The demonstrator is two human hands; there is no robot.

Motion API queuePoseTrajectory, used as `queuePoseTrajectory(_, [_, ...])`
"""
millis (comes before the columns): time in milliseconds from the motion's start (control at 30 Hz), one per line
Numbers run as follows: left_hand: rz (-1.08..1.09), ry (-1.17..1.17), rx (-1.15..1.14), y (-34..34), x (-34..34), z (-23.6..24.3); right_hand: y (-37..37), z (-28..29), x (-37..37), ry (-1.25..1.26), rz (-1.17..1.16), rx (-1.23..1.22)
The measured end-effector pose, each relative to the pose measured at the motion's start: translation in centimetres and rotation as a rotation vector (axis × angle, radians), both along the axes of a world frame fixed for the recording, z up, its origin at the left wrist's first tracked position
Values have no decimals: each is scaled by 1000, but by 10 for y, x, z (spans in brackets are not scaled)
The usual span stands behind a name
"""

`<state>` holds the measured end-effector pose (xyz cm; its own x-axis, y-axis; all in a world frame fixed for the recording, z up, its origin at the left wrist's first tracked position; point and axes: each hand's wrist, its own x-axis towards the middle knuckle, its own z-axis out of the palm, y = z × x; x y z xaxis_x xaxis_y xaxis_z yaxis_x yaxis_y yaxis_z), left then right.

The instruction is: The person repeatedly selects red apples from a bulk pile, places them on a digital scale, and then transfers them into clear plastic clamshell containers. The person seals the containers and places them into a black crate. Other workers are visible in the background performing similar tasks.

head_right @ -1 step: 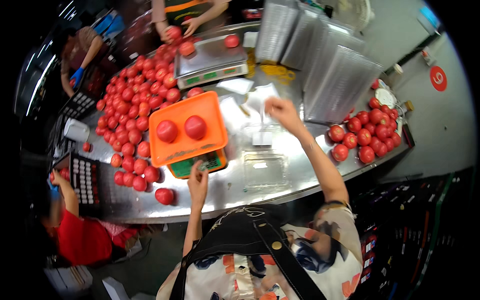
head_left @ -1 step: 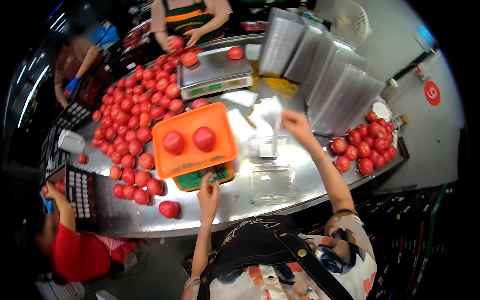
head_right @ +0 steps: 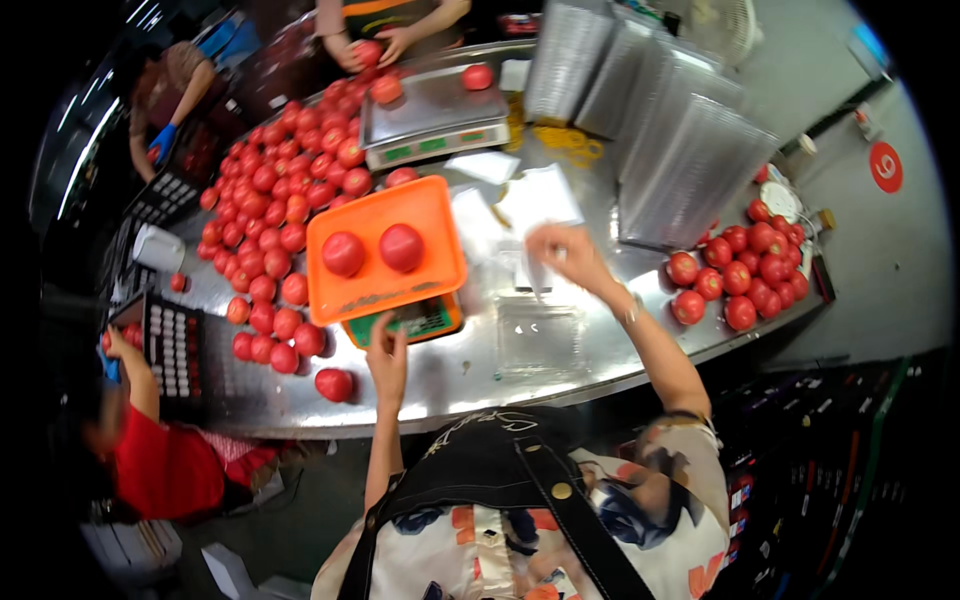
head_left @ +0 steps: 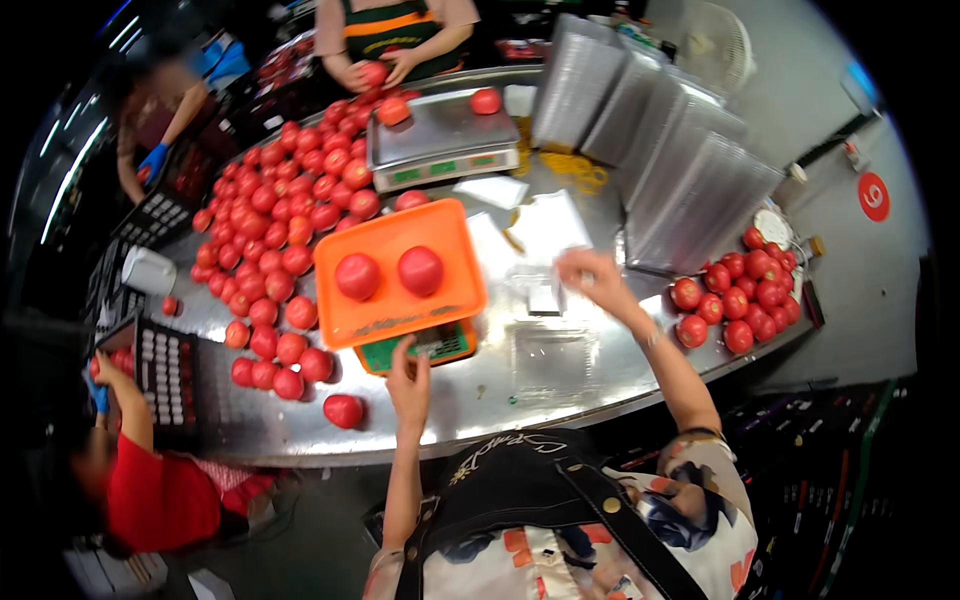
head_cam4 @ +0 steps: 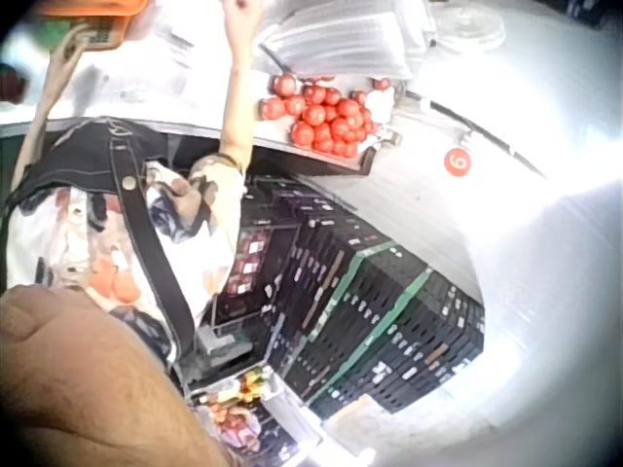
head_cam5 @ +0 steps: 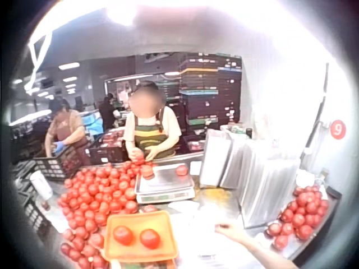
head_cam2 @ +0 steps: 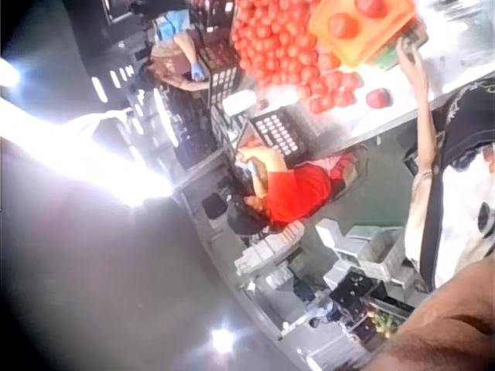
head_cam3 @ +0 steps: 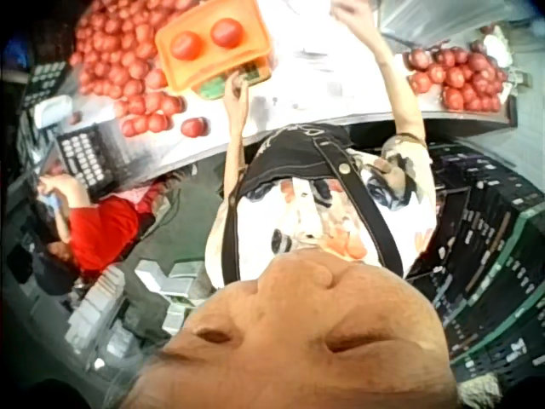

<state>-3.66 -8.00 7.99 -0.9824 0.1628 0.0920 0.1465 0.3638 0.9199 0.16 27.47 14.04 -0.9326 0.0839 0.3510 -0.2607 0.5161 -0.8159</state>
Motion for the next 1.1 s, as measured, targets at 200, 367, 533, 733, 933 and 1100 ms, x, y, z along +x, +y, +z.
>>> queuePoseTrajectory(200, [144, 401, -340, -44, -85, 46, -72, -83, 56, -156, 260, 607])
queuePoseTrajectory(367, [-1, 368, -519, -36, -146, 44, -124, -25, -23, 35, 96, 440])
queuePoseTrajectory(533, [-46, 281, -633, -15, -167, 45, -162, -2, -122, 80, 97, 622])
queuePoseTrajectory(733, [-131, -167, 539, -37, -164, 19, -162, -14, -133, -285, 199, -415])
queuePoseTrajectory(933, [-326, -737, 1479, -8, -110, 37, -130, -9, -66, -479, 359, -1629])
queuePoseTrajectory(1100, [-405, -811, 1298, 23, -70, 28, -92, -17, -3, -432, 357, -1781])
